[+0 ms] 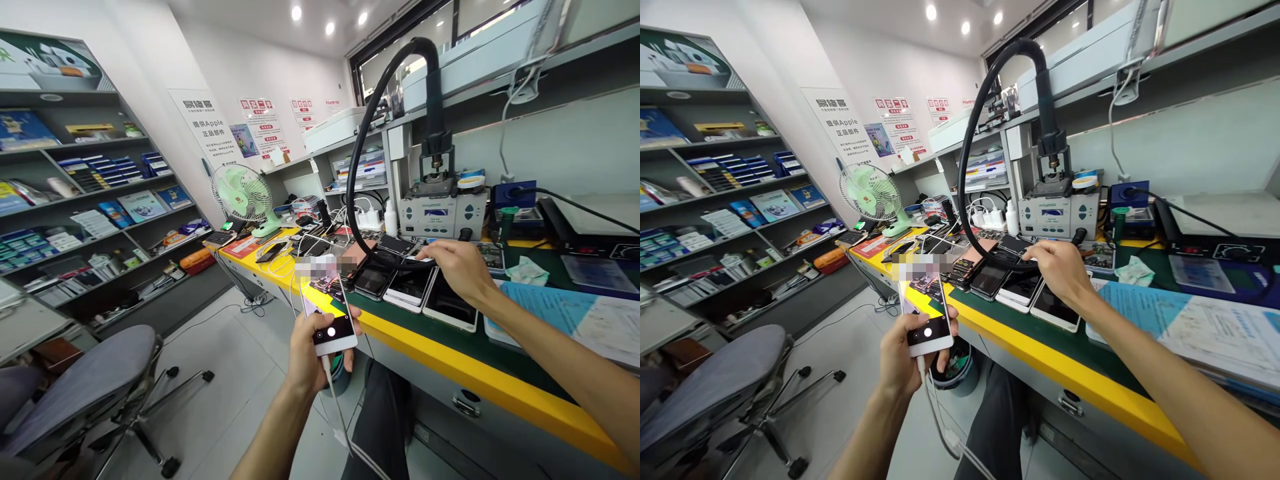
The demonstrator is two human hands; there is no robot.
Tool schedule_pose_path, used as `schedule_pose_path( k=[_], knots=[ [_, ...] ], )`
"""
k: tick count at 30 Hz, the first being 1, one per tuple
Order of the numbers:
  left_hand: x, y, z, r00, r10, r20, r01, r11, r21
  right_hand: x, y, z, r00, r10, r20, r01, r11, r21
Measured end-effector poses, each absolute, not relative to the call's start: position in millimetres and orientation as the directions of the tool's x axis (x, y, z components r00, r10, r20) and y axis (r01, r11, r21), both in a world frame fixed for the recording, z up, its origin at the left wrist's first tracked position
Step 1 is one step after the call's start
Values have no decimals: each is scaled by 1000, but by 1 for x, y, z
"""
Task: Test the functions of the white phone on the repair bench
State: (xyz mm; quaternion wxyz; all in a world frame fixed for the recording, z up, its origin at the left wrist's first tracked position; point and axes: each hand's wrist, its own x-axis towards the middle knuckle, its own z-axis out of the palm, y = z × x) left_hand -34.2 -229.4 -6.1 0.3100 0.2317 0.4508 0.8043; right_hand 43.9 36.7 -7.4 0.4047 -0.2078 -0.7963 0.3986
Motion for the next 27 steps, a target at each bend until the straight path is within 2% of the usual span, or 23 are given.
schedule_pose_path(
  k=[4, 15, 22, 27],
  knots=[
    [-46, -220, -14, -647, 762, 23, -339, -315, 886, 44, 34, -4, -590, 710, 384, 61, 513, -856],
    [-59, -208, -27, -636, 771, 33, -365, -338, 867, 43, 32, -2, -586, 699, 409, 19, 517, -856],
    [-59, -209, -34, -619, 782, 76, -357, -365, 860, 44, 32, -4, -588, 703, 399, 49, 524, -850],
    [-54, -202, -42, -552, 830, 78, -370, -328, 869, 46, 33, -2, -584, 666, 464, 17, 581, -813]
  ],
)
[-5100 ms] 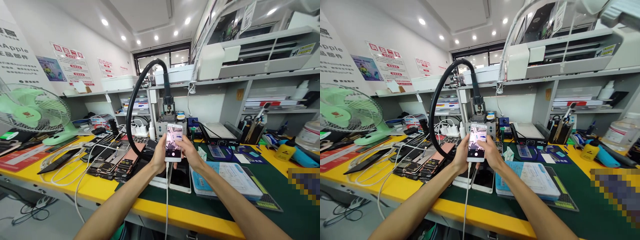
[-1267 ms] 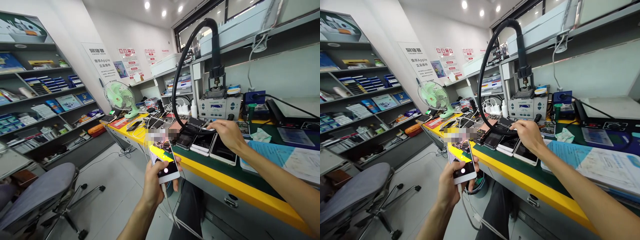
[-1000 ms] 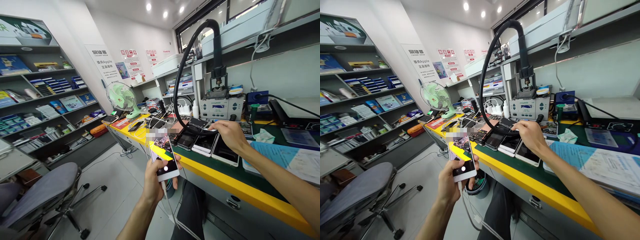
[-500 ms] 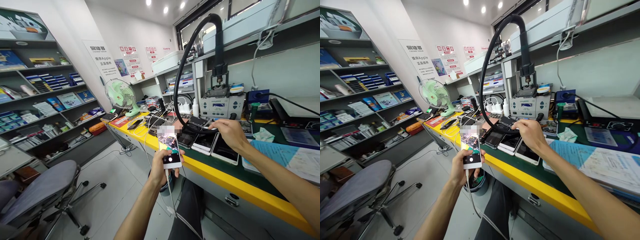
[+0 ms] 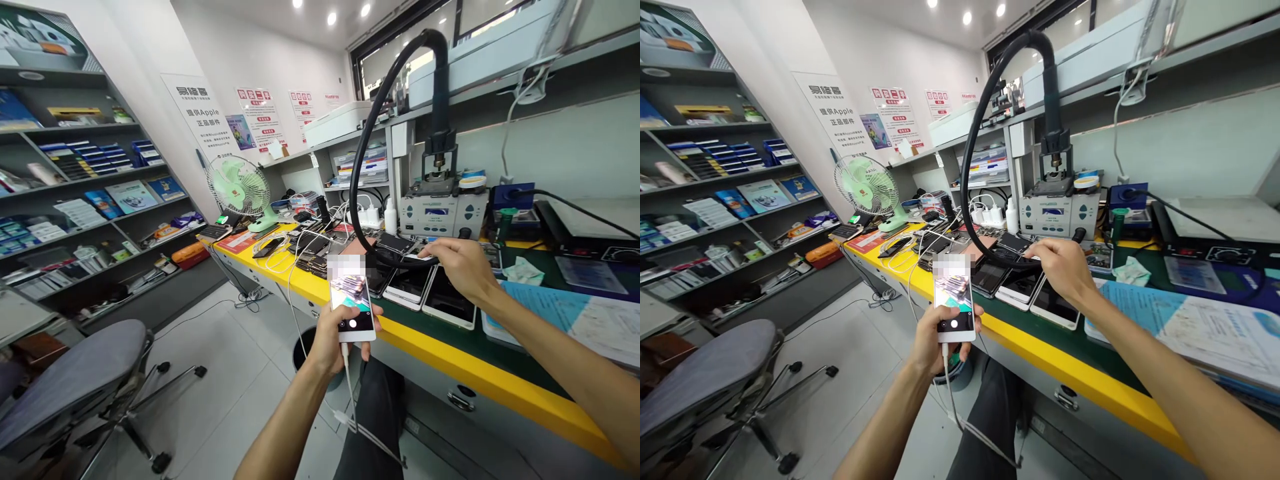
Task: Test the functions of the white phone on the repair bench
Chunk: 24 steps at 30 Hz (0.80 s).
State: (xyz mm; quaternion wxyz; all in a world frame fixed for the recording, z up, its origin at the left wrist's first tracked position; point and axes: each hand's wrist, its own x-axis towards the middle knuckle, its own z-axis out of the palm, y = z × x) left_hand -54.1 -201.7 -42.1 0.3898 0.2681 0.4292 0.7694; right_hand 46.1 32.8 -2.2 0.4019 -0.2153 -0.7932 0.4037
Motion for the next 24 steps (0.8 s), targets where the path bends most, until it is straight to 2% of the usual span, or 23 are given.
schedule_pose_path(
  k=[5, 11, 16, 19, 24],
  knots=[
    [-38, -189, -41, -478, 876, 66, -428, -298, 853, 52, 35, 3, -521, 670, 528, 55, 644, -763],
    [-16, -192, -37, -340, 936, 93, -503, -264, 823, 57, 41, 1, -503, 605, 617, 188, 773, -605],
    [-7, -204, -32, -321, 941, 112, -534, -277, 799, 59, 35, 10, -454, 573, 682, 245, 816, -523],
    [-2, -208, -30, -299, 949, 96, -563, -257, 785, 65, 22, 23, -416, 581, 700, 224, 811, -540],
    [8, -204, -29, -232, 969, 83, -570, -205, 796, 90, -8, 24, -246, 672, 699, 84, 733, -675]
  ],
)
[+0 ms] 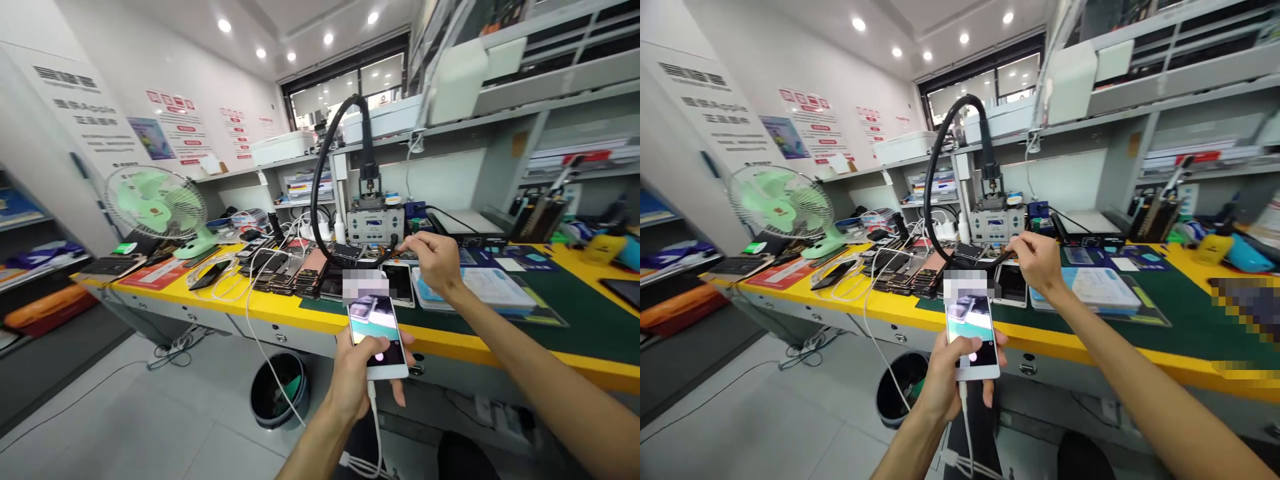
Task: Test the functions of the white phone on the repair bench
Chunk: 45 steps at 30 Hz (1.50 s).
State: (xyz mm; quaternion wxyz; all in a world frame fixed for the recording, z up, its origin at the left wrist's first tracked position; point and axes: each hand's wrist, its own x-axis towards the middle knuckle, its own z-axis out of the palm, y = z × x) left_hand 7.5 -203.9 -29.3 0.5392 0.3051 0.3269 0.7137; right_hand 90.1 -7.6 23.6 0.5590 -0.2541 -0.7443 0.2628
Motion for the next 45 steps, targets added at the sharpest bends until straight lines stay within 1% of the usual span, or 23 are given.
schedule_pose_path(
  k=[2, 5, 8, 11, 14, 17, 22, 28, 32, 35, 40, 42, 45],
  knots=[
    [11, -201, -27, -192, 978, 81, -571, -178, 802, 106, -18, 12, -190, 724, 663, 51, 682, -730],
    [15, -198, -22, -124, 987, 101, -583, -154, 798, 134, -27, -15, -157, 799, 580, 5, 588, -809],
    [19, -196, -18, -57, 989, 138, -592, -145, 793, 160, -29, -43, -94, 847, 523, 18, 527, -850],
    [24, -193, -14, -20, 988, 152, -605, -133, 785, 177, -29, -60, -37, 871, 489, 27, 490, -871],
    [30, -189, -11, 1, 990, 140, -633, -108, 767, 184, -30, -64, -28, 883, 469, 42, 470, -882],
    [34, -185, -9, 31, 993, 113, -657, -65, 751, 183, -31, -63, -61, 889, 453, 76, 457, -886],
    [40, -173, -6, 68, 995, 67, -646, -7, 763, 180, -30, -65, -69, 896, 440, 97, 444, -891],
    [46, -155, -1, 167, 983, 70, -701, 68, 710, 182, -28, -66, -46, 903, 428, 65, 430, -901],
    [43, -135, 0, 257, 966, -18, -715, 203, 669, 184, -27, -67, -46, 913, 406, -6, 406, -914],
    [40, -118, -1, 309, 945, -112, -697, 305, 650, 186, -24, -70, -75, 925, 372, -92, 365, -926],
    [33, -92, -2, 350, 913, -209, -662, 399, 635, 190, -24, -67, -215, 928, 303, -415, 194, -889],
    [30, -84, 1, 352, 906, -236, -652, 418, 632, 190, -26, -56, -295, 914, 278, -437, 130, -890],
    [28, -74, 8, 347, 899, -265, -644, 435, 630, 185, -28, -32, -406, 877, 255, -353, 107, -930]
  ],
)
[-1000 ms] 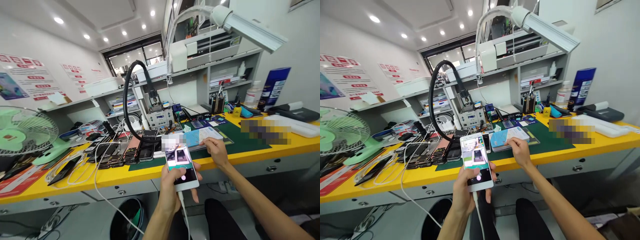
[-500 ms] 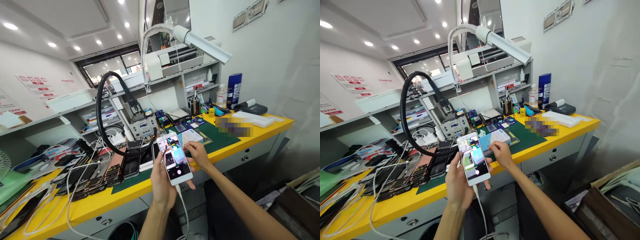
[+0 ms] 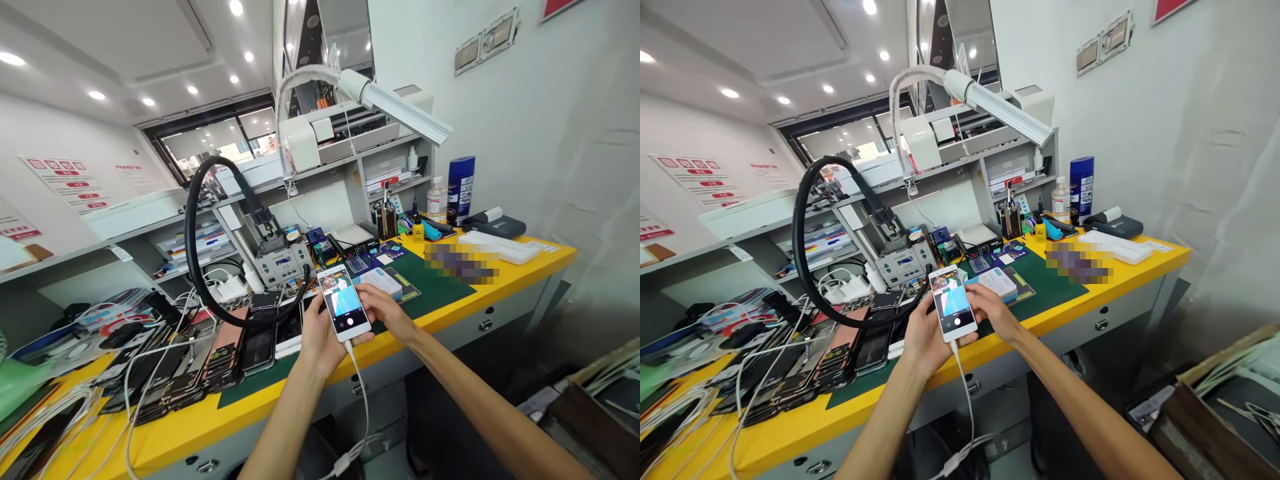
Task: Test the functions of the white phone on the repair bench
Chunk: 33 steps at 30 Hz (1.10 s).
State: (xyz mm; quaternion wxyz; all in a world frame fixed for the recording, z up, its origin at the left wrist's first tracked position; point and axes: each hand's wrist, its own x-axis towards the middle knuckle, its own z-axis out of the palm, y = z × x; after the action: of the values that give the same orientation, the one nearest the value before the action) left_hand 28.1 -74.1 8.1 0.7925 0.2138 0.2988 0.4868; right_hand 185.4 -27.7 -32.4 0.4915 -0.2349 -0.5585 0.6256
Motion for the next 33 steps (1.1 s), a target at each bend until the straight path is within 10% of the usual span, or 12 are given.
schedule_pose_path(
  k=[33],
  knots=[
    [-31, 19, 31, 342, 939, 21, -675, 230, 701, 111, 82, 40, -619, 755, 216, -213, 102, -972]
  ],
)
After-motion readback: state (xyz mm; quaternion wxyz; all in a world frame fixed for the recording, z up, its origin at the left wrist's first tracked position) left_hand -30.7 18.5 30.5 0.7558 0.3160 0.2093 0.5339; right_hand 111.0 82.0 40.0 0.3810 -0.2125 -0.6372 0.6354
